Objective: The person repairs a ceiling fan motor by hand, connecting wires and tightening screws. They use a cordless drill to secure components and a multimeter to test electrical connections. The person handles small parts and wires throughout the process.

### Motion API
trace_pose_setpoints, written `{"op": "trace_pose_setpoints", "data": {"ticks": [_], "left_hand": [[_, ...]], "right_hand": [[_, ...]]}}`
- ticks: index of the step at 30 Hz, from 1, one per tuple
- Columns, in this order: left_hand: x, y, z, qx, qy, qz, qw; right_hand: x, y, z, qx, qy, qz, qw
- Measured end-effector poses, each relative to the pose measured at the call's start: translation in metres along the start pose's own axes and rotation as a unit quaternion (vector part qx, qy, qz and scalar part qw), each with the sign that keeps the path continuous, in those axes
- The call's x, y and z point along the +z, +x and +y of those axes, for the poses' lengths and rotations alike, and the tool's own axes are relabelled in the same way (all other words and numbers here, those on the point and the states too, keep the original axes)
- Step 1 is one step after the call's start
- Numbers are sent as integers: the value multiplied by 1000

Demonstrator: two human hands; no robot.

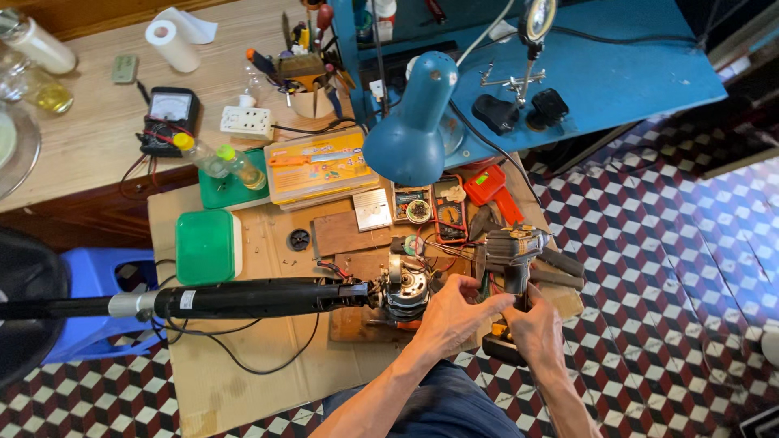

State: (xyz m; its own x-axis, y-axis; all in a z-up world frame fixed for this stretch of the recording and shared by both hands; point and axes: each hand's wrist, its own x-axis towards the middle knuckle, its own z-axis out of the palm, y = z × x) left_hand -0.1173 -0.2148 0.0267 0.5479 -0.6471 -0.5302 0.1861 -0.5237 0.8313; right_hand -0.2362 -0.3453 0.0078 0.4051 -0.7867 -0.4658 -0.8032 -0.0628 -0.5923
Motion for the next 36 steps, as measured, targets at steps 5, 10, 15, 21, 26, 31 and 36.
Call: {"op": "trace_pose_setpoints", "data": {"ticks": [5, 10, 15, 21, 26, 31, 36], "left_hand": [[0, -16, 10, 188, -208, -116, 953], [-54, -69, 1, 177, -371, -108, 905], [-154, -112, -26, 60, -405, -71, 909], [-248, -143, -66, -13, -400, -2, 917], [-262, -130, -96, -52, -467, 0, 883], [-257, -123, -101, -49, -445, 9, 894], [-258, -120, -102, -47, -399, -35, 915]], "right_hand": [[30, -96, -22, -162, -80, 139, 974], [65, -171, -74, -195, -80, 117, 971], [63, -209, -100, -313, 43, 102, 943], [102, -179, -98, -174, 154, 102, 967], [153, -176, -102, -127, 196, -11, 972], [175, -171, -114, -95, 227, -87, 965], [190, -150, -131, -46, 362, -208, 907]]}}
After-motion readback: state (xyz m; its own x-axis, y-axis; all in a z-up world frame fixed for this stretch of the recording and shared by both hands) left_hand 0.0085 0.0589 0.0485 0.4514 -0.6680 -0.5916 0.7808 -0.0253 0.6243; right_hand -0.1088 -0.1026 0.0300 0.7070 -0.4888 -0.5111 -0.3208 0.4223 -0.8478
